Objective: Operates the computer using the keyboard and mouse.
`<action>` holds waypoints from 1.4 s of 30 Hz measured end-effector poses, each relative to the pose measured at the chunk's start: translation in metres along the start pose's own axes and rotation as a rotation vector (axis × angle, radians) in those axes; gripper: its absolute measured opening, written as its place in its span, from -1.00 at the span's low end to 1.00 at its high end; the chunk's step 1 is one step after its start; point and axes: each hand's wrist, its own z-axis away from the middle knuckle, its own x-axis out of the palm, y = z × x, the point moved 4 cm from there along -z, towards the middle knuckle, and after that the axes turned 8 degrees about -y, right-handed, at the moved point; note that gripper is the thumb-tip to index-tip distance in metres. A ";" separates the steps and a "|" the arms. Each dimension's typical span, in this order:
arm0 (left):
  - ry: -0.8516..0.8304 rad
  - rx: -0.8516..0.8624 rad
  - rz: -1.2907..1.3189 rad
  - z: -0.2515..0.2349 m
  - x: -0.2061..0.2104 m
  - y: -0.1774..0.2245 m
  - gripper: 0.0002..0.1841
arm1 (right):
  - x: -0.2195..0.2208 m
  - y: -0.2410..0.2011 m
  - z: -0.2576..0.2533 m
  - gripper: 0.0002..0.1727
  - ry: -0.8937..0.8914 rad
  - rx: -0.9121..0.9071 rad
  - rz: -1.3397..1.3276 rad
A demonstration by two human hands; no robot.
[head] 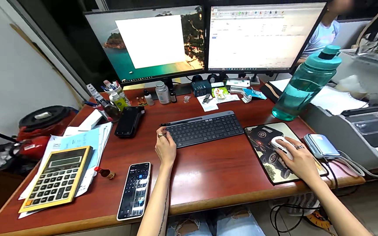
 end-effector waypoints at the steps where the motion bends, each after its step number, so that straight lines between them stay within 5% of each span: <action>1: 0.002 0.003 0.001 0.000 0.000 0.000 -0.64 | 0.000 0.000 0.000 -0.45 0.000 -0.011 -0.002; 42: -0.034 -0.013 0.015 0.001 0.000 -0.003 -0.65 | 0.000 -0.006 0.003 -0.45 0.002 -0.092 -0.030</action>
